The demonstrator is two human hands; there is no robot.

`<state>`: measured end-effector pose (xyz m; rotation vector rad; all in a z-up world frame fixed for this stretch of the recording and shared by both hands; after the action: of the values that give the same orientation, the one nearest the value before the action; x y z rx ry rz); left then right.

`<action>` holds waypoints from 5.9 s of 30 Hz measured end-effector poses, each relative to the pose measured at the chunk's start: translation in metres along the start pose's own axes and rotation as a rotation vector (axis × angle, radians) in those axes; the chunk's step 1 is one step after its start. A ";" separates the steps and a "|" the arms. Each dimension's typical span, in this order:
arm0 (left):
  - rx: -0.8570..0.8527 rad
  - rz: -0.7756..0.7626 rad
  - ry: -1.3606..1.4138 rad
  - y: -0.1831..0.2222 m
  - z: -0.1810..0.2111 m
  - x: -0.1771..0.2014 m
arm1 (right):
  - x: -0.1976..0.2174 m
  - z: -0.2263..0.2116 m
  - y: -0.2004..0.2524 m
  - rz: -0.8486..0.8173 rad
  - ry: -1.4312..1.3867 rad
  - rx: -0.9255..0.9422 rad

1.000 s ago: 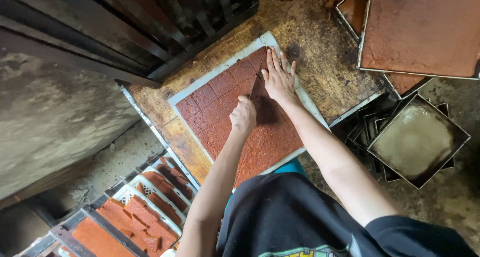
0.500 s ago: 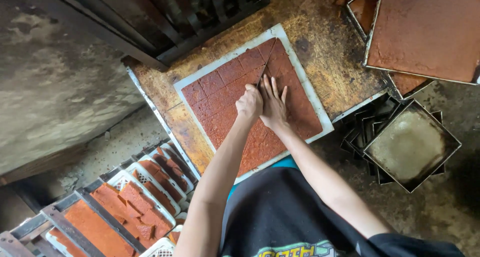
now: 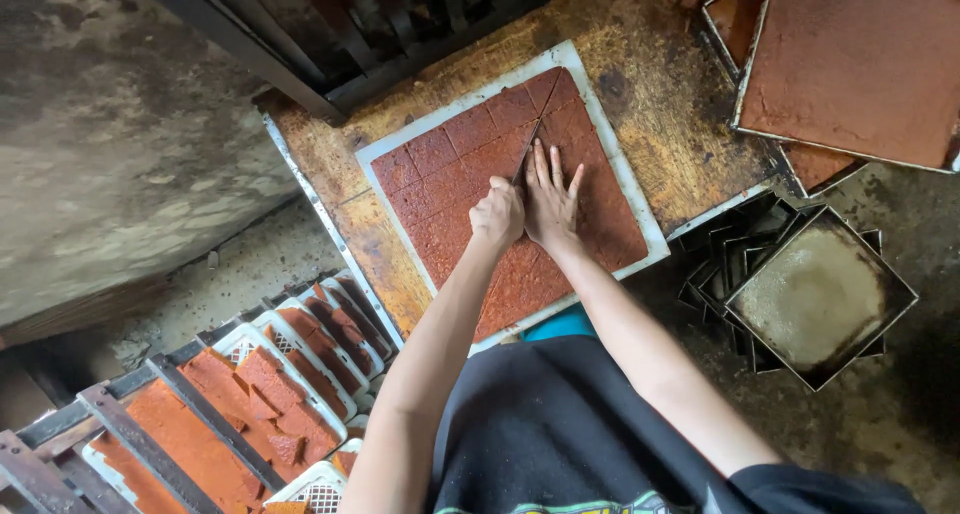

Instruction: Cutting a large rectangular sheet of bread or cake into smaller square pieces using a knife

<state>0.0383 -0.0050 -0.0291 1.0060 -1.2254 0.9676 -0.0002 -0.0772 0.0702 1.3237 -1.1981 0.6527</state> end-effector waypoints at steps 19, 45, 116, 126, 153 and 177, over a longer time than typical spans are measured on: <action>0.149 0.397 -0.025 0.019 0.005 0.033 | -0.022 -0.029 0.039 -0.126 -0.076 -0.015; -0.004 0.447 0.011 0.048 -0.034 0.011 | -0.014 -0.042 0.060 0.121 -0.236 -0.037; 0.064 -0.265 -0.045 0.150 -0.142 0.059 | -0.093 -0.110 0.114 0.040 -0.044 0.153; 0.066 -0.334 -0.012 0.175 -0.167 0.077 | -0.054 -0.124 0.125 0.066 -0.016 0.140; 0.145 -0.556 -0.007 0.216 -0.198 0.160 | -0.058 -0.124 0.125 0.066 -0.019 0.140; 0.201 -0.763 -0.071 0.264 -0.259 0.067 | -0.056 -0.127 0.124 -0.012 -0.004 0.176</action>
<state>-0.1383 0.3190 0.0418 1.5227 -0.6963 0.4524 -0.0946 0.0824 0.0869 1.4778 -1.1555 0.7618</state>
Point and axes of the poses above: each hand's wrist, its own y-axis away from the middle knuckle, its own x-axis out of the back of the hand, z = x × y, the point moved 6 cm from there along -y, towards the middle knuckle, and after that the axes turned 14 degrees about x, right-handed, at the moved point
